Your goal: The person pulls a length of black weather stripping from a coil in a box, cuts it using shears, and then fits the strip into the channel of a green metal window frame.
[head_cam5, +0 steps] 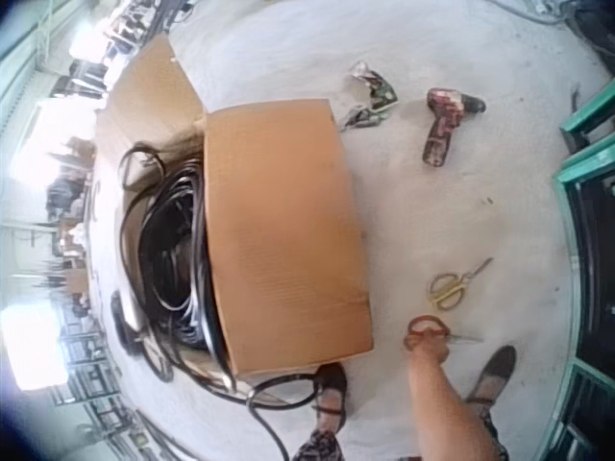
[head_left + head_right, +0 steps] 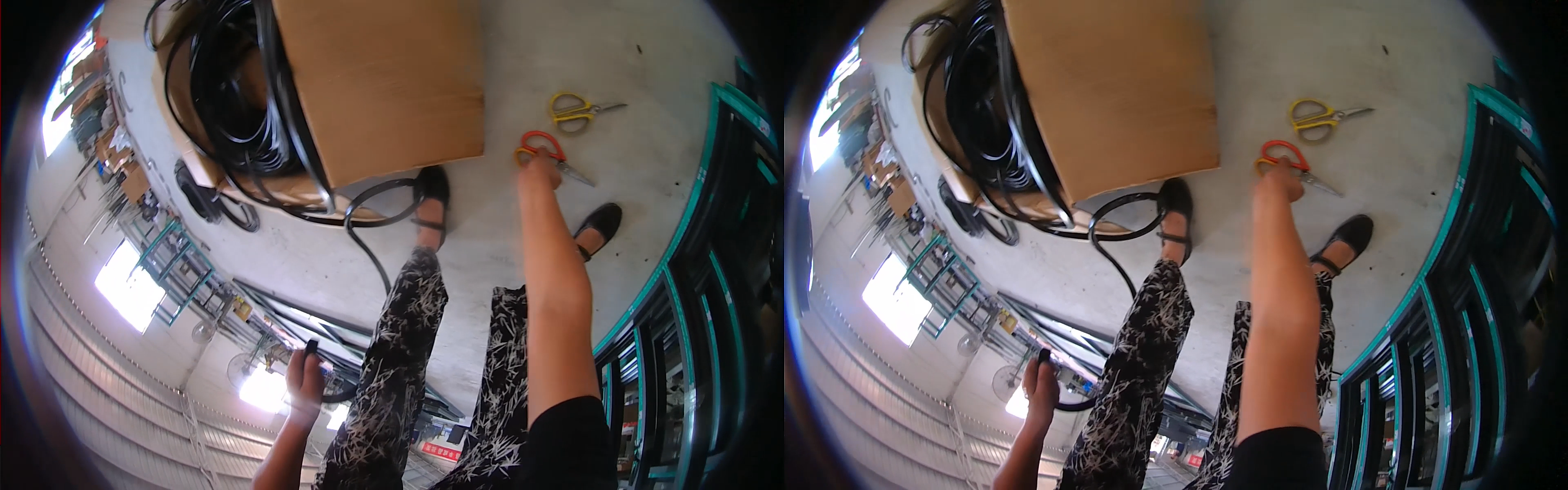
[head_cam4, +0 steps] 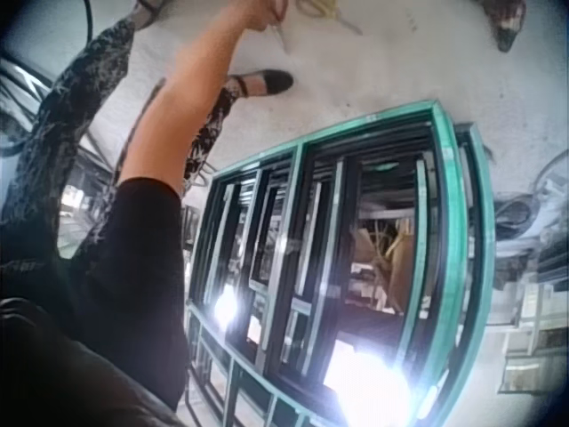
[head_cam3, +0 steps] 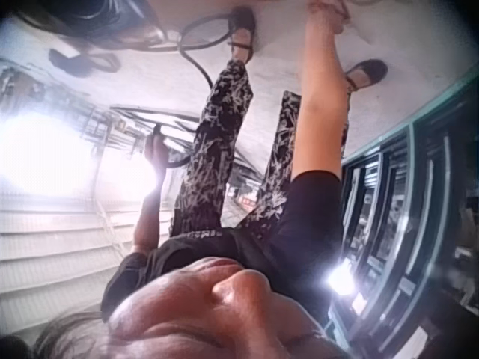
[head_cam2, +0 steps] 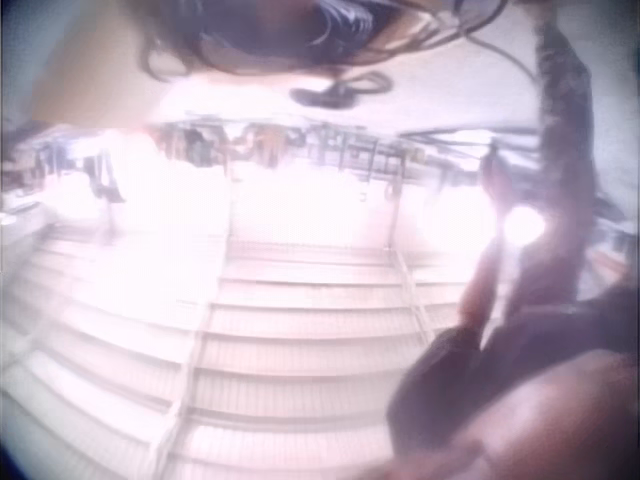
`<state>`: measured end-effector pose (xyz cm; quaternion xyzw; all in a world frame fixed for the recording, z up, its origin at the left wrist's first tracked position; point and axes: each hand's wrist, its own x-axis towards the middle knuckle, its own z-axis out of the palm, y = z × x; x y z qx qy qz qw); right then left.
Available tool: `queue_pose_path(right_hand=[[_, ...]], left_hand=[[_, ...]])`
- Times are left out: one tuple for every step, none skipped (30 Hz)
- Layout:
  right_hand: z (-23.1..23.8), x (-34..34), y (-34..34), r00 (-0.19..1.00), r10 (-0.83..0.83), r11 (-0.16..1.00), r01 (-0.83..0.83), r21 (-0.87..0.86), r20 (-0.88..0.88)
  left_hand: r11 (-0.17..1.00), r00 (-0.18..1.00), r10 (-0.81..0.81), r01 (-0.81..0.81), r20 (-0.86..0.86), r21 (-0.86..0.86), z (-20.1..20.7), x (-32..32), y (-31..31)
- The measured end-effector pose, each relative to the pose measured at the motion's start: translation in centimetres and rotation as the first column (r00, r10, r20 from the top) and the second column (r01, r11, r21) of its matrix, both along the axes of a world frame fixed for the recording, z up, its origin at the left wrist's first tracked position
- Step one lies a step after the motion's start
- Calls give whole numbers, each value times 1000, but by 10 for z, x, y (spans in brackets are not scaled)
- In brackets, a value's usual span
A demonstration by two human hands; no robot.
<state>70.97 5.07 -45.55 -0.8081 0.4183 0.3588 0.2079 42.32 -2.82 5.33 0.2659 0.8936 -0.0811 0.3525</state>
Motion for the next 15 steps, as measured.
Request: queue_pose_path(right_hand=[[0, 7, -11, 995, -64, 992, 54, 116, 79], [4, 28, -23, 994, -99, 969, 87, 230, 38], [12, 43, -38, 992, -128, 934, 123, 337, -8], [41, 33, -39, 980, -112, 906, 169, 389, -166], [78, 29, -39, 946, -85, 873, 221, 434, -311], [107, 44, -52, 943, 95, 844, 94, 528, -318], [137, 59, -63, 915, 272, 783, -30, 622, -298], [174, 72, -68, 869, 455, 710, -223, 668, -194], [212, 83, -70, 784, 617, 594, -406, 694, -70], [250, 89, -71, 768, 637, 496, -477, 725, 69], [310, 88, -52, 769, 638, 497, -446, 744, 34], [352, 100, -52, 616, 784, 402, -599, 693, 79], [413, 101, -28, 569, 823, 412, -582, 701, -11], [461, 105, -21, 595, 802, 412, -472, 779, -63], [502, 110, -15, 604, 762, 454, -244, 857, -232]], left_hand=[[996, 995, 76, -74, 59, -40, -5, 8, 10], [986, 981, 153, -144, 122, -82, -13, 18, 23], [981, 958, 183, -164, 220, -100, -19, 29, 36], [975, 936, 220, -198, 276, -105, -15, 37, 46], [984, 935, 174, -157, 308, -79, -10, 41, 54], [993, 917, 117, -102, 382, -60, -8, 49, 64], [995, 894, 101, -91, 436, -45, -2, 62, 79], [997, 868, 81, -79, 490, -25, 11, 75, 95], [1000, 833, 1, 9, 553, -15, 24, 85, 111], [994, 781, -111, 73, 614, 86, 34, 92, 117], [987, 754, -156, 102, 638, 121, 50, 94, 124], [978, 712, -209, 134, 671, 162, 68, 101, 133], [989, 694, -147, 91, 705, 117, 91, 111, 145], [990, 589, -119, 10, 799, 141, 111, 116, 150], [968, 582, -237, 77, 778, 237, 128, 121, 155]])
